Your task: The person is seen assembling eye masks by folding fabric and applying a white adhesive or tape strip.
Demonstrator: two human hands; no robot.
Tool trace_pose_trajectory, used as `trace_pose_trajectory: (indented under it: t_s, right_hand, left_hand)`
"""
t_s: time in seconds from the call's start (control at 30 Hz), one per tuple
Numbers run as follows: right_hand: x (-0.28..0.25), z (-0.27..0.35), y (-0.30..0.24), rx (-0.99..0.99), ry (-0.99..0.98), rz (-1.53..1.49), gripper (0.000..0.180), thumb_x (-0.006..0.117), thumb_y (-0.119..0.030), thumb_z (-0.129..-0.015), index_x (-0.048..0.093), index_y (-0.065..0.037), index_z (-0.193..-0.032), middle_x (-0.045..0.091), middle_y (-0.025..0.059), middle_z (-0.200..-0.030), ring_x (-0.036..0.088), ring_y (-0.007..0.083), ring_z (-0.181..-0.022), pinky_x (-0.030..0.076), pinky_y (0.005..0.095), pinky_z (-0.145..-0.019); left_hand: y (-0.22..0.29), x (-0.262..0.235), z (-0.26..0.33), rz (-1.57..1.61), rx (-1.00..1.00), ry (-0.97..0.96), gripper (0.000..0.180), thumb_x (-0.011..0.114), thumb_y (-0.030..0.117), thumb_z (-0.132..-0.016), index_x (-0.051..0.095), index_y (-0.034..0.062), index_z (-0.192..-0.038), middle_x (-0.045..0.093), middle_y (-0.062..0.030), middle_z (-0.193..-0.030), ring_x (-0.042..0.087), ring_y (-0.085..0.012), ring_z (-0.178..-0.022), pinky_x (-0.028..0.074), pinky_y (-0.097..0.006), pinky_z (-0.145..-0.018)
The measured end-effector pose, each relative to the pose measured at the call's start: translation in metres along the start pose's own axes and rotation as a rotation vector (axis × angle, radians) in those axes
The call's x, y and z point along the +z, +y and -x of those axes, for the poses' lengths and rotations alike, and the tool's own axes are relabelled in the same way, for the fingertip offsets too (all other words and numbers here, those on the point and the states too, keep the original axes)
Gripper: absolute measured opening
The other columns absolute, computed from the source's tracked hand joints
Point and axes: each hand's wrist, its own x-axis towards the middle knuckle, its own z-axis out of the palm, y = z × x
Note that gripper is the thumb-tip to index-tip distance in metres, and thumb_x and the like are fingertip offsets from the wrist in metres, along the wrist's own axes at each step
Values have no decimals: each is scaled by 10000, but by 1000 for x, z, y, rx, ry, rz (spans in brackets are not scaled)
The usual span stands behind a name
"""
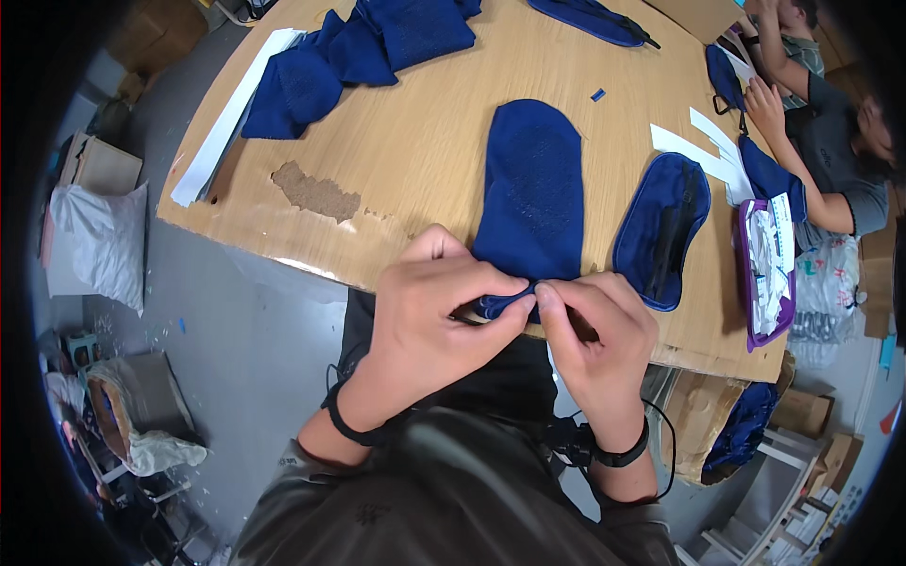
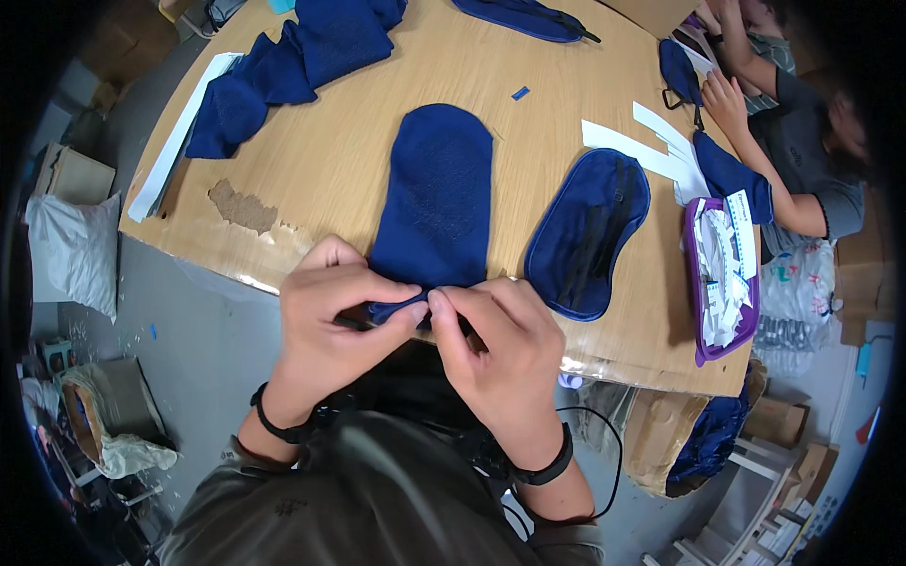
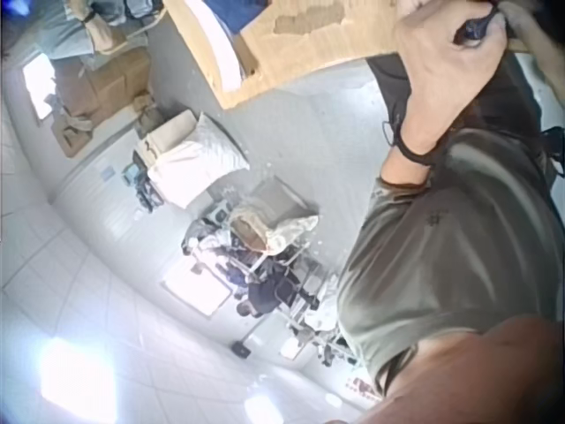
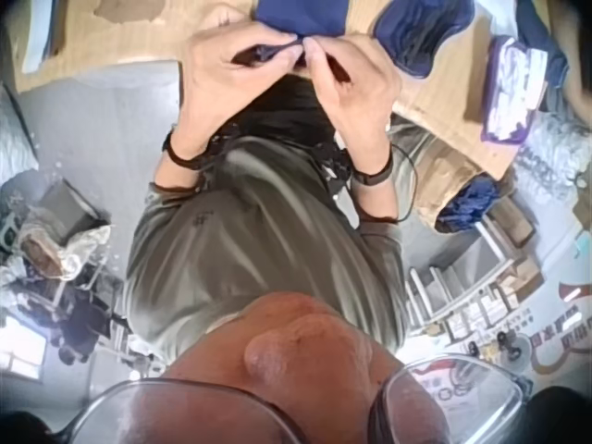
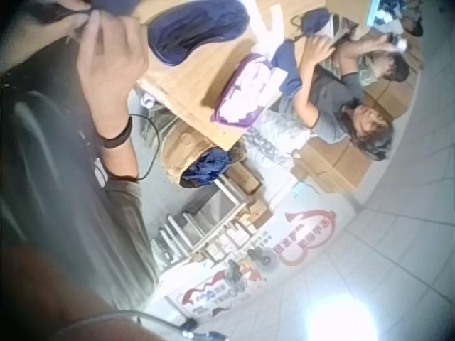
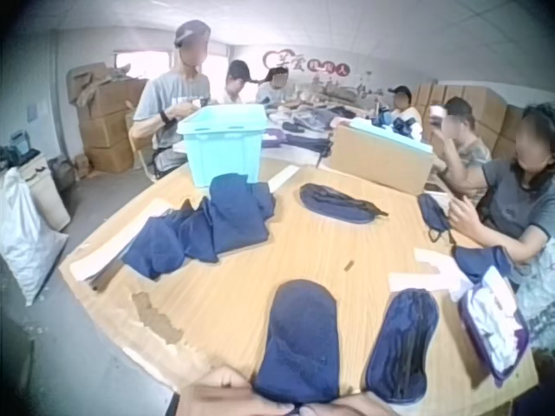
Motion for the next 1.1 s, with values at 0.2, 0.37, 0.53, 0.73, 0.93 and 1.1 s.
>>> trace_pose_trajectory:
  t_s: [0.2, 0.37, 0.53, 0.73, 0.93, 1.1]
  right_hand:
    - [-3, -12, 2, 327, -63, -220, 75, 762, -49, -795, 740, -45, -867, 649, 70, -741, 602, 143, -606, 446, 240, -537]
    - [0, -7, 5, 207, 16, -175, 122, 766, -29, -753, 734, -58, -868, 662, 79, -791, 620, 206, -674, 491, 297, -594]
    - [12, -3, 11, -38, 146, -115, 184, 755, -17, -734, 726, -72, -907, 649, 63, -869, 620, 245, -750, 503, 339, -639]
    - [1, 7, -1, -209, 54, 47, 292, 753, -24, -740, 733, -62, -1028, 683, 69, -956, 646, 248, -799, 531, 357, -722]
    - [2, 19, -6, -221, -26, 117, 384, 768, -113, -765, 689, -13, -1127, 688, 107, -1120, 677, 267, -1035, 543, 388, -906]
    - [3, 14, -6, -249, 3, 142, 310, 746, -86, -778, 693, -24, -1077, 693, 108, -1052, 681, 257, -978, 555, 370, -850]
  left_hand:
    - [-1, -3, -19, 40, -136, -179, 132, 817, 45, -656, 750, 94, -758, 713, -11, -821, 559, -198, -795, 441, -275, -633]
    - [-8, -1, 5, -41, 134, -100, 200, 779, 14, -652, 774, 139, -808, 743, 17, -979, 576, -285, -1079, 504, -369, -853]
    - [3, -13, 3, -280, 246, -130, 277, 766, 68, -643, 768, 173, -899, 724, 67, -1029, 597, -295, -1060, 435, -518, -985]
    - [13, -21, 4, -310, 170, -211, 314, 752, 94, -618, 750, 163, -924, 722, 60, -990, 594, -287, -995, 358, -595, -1060]
    - [15, -22, -3, -228, 117, -215, 266, 725, 20, -641, 681, 90, -893, 723, -27, -919, 551, -261, -799, 449, -359, -726]
    - [16, -22, -8, -160, 1, -250, 252, 692, 2, -691, 592, 47, -918, 706, -72, -919, 590, -282, -782, 434, -361, -703]
